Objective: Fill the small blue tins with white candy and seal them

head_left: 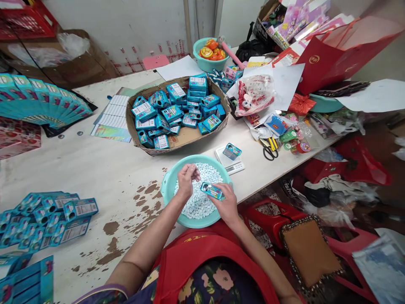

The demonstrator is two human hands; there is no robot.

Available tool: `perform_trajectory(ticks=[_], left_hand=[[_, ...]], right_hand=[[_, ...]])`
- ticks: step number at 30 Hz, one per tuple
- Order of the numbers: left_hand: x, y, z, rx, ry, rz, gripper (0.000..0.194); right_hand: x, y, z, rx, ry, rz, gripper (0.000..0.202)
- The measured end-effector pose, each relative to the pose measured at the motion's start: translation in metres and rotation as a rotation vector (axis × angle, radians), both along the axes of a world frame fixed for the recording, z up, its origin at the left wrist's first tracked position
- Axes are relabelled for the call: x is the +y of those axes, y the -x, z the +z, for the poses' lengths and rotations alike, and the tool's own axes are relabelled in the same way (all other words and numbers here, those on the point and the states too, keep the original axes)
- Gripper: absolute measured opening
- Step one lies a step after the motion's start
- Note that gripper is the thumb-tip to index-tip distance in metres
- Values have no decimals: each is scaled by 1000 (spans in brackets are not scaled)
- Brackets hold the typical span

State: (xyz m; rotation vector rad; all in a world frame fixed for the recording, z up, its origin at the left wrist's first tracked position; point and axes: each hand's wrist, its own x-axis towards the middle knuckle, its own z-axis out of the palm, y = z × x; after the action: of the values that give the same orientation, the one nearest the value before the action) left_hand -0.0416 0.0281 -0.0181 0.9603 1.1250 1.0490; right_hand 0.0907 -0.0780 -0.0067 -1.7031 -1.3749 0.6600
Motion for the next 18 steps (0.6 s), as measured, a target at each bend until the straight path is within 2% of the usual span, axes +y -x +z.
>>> perform_trajectory(ticks=[2,4,6,9,12,14,15,18], left_hand=[[3,5,-26,307,-81,-92,28],[-6,2,-51,620,-204,-327,21],[-27,-6,-70,860,-318,-542,27],[-59,-13,-81,1067,-433,-755,42],[-70,-3,-83,1051,-512,-935,39],[-61,10,-84,1023,-460,-930,31],[-55,16,-84,1003,-399,-872,26],[-35,28,-78,787,-153,-567,17]], right_hand=[[-6,-7,0,35,-18,-34,31],[-10,-13,-1,77,-13,-70,30],[-13,-17,-2,113,-12,-97,31],[-12,-19,-1,135,-16,-122,32],[-10,-19,0,133,10,-118,33],[-8,-20,-1,119,34,-94,32],[-8,-20,-2,111,47,-79,31],[-5,-21,-6,81,75,-44,32]])
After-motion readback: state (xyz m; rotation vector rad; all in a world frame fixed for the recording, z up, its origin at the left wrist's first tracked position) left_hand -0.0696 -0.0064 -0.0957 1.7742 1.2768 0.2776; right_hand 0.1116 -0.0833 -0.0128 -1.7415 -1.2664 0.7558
